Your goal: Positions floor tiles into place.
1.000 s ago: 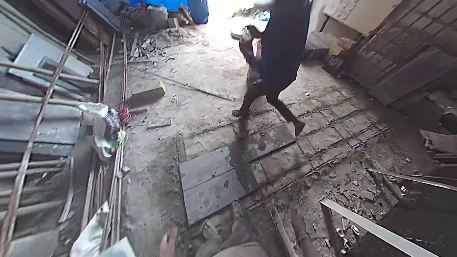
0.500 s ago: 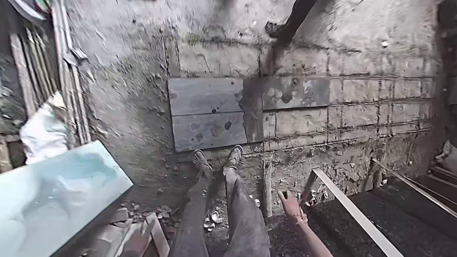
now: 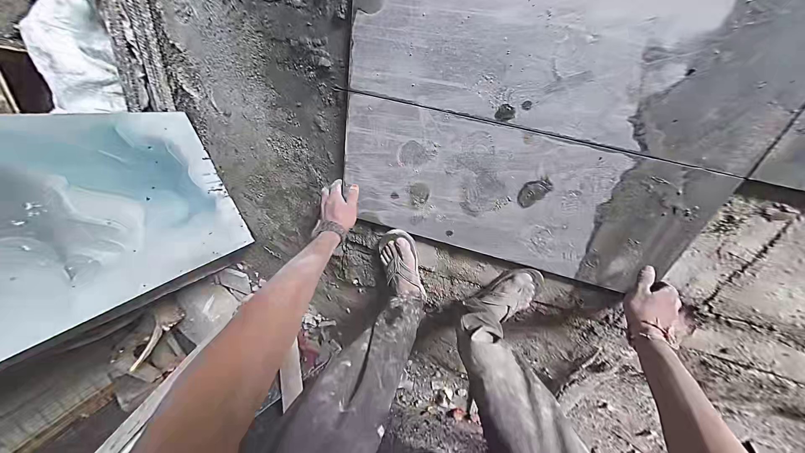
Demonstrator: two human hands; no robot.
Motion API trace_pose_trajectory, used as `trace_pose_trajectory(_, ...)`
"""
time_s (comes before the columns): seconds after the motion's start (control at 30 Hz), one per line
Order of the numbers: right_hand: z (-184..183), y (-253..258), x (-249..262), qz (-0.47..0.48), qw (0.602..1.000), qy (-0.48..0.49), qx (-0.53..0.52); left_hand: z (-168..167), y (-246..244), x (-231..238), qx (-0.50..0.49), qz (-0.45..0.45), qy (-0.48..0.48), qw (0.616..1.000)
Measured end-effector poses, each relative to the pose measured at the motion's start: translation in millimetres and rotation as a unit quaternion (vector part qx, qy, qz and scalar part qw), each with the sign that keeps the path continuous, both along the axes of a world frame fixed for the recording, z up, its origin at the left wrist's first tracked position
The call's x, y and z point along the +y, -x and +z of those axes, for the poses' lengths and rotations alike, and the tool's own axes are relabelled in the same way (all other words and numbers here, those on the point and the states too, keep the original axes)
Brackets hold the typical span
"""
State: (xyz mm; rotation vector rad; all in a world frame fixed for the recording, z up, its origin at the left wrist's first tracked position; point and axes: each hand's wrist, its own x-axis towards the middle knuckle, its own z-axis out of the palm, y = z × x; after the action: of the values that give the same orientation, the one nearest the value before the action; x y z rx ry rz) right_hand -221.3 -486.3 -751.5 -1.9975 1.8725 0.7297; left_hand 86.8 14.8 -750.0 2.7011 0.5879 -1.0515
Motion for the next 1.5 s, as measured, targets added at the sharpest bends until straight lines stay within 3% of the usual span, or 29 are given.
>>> trace_pose_trajectory(0.13,-12,-6,11,-0.046,0.998,0.048,-0.023,-13,18,-17,-0.077,0.024,-0.04,0.996)
trace_pose_trajectory(0.4,-15,-19,7,-0.096,0.994,0.048,-0.01,-16,9,-11,-0.049,0.037,-0.02,0.998)
trace_pose_trajectory(0.57,-18,-21,13,-0.11,0.992,0.058,-0.021,-13,31,-12,-0.011,0.116,-0.06,0.991)
trace_pose_trajectory(0.83,-19,-12,2,-0.104,0.994,0.038,-0.013,-19,20,-10,-0.017,0.102,-0.076,0.992)
trace_pose_trajectory(1.2,-31,-10,-3,-0.116,0.987,0.098,-0.045,-31,8,4,-0.008,0.071,-0.091,0.993)
trace_pose_trajectory(1.5,-23,-2,-9,-0.064,0.99,0.127,-0.026,-13,6,9,-0.005,0.052,-0.102,0.993)
